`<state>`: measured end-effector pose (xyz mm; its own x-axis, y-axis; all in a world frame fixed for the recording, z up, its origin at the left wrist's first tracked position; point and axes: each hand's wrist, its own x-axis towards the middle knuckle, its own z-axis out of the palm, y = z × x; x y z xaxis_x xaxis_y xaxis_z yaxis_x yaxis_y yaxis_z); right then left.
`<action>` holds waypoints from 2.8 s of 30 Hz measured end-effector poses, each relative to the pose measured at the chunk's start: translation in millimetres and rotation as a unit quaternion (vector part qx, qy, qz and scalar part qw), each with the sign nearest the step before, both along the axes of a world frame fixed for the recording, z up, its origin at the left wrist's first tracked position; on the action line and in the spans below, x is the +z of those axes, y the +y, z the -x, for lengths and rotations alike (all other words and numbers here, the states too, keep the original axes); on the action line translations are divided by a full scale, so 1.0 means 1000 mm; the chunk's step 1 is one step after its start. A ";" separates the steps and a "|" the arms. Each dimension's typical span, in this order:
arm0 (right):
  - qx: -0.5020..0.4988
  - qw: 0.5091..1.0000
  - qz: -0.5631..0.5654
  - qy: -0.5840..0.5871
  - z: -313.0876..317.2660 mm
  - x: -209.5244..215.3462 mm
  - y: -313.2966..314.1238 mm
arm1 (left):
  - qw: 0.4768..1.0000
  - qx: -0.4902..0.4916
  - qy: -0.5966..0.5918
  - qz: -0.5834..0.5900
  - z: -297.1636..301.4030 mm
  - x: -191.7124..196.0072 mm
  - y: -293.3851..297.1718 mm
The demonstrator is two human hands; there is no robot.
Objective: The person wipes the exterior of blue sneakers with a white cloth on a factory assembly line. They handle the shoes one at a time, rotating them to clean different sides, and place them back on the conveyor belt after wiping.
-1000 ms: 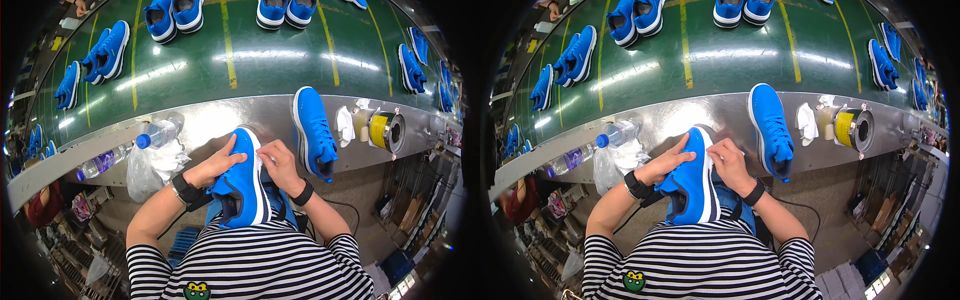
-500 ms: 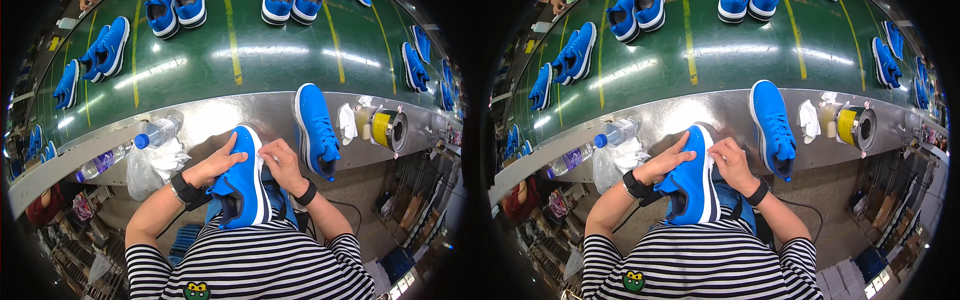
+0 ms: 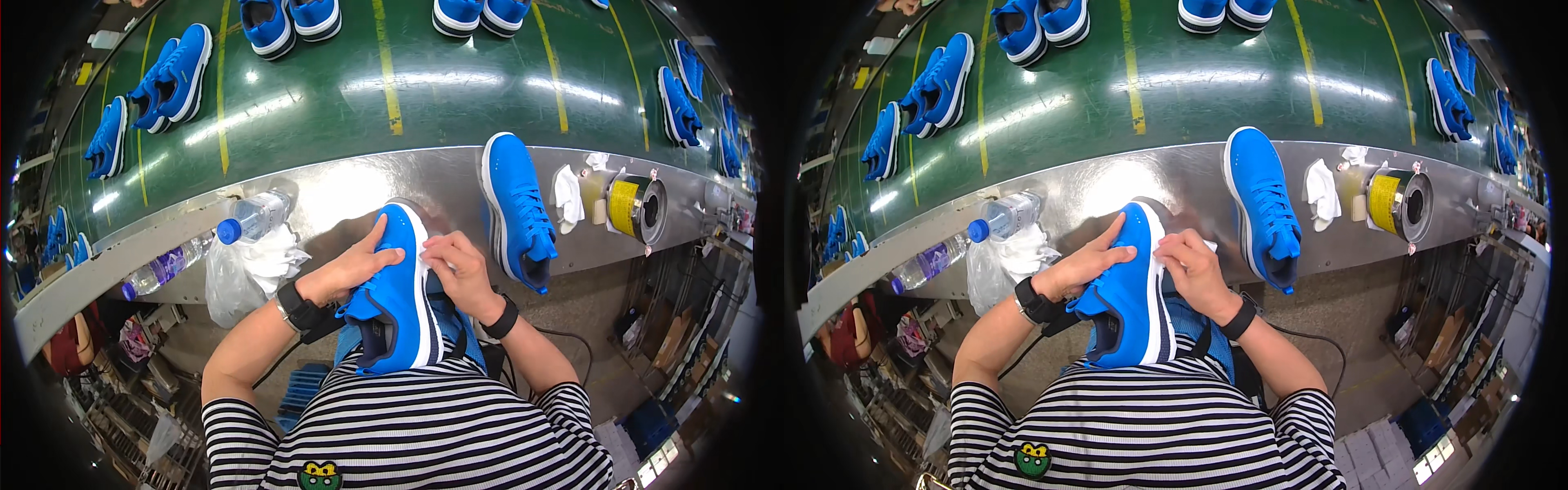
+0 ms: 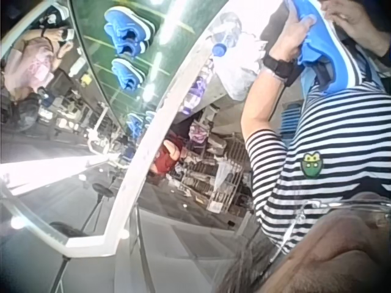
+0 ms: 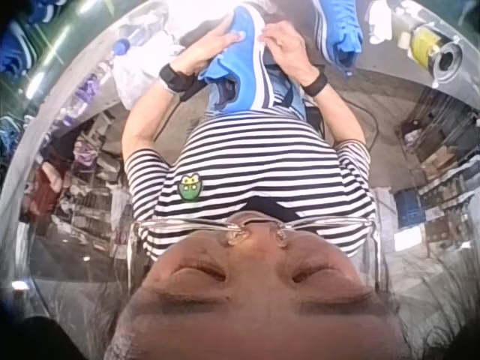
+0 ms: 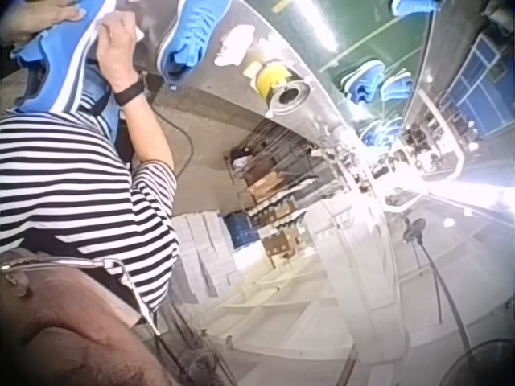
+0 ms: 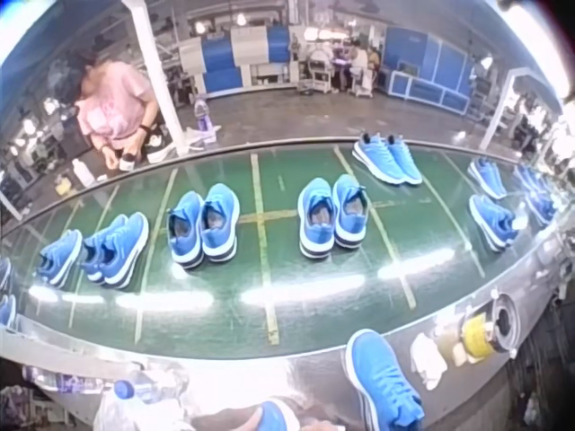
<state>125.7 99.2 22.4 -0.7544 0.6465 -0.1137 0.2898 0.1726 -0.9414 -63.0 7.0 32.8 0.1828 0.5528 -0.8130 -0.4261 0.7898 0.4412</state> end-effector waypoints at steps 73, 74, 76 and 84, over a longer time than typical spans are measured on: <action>-0.050 0.993 0.092 -0.055 0.007 -0.003 -0.005 | 0.999 -0.041 0.018 -0.015 0.008 -0.005 -0.002; -0.057 0.992 0.092 -0.063 0.008 -0.003 -0.006 | 0.999 -0.040 0.018 -0.013 0.007 -0.005 -0.002; -0.071 0.990 0.092 -0.078 0.010 -0.003 -0.008 | 0.999 -0.042 0.014 -0.014 0.008 -0.005 -0.002; -0.055 0.989 0.095 -0.101 0.010 -0.002 -0.006 | 0.999 -0.035 0.010 -0.022 0.008 -0.011 -0.007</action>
<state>115.5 92.8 20.5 -0.6295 0.6765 -0.3822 0.4832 -0.0445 -0.8744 -70.5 -0.2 22.0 0.2058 0.5749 -0.7919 -0.3606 0.7968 0.4848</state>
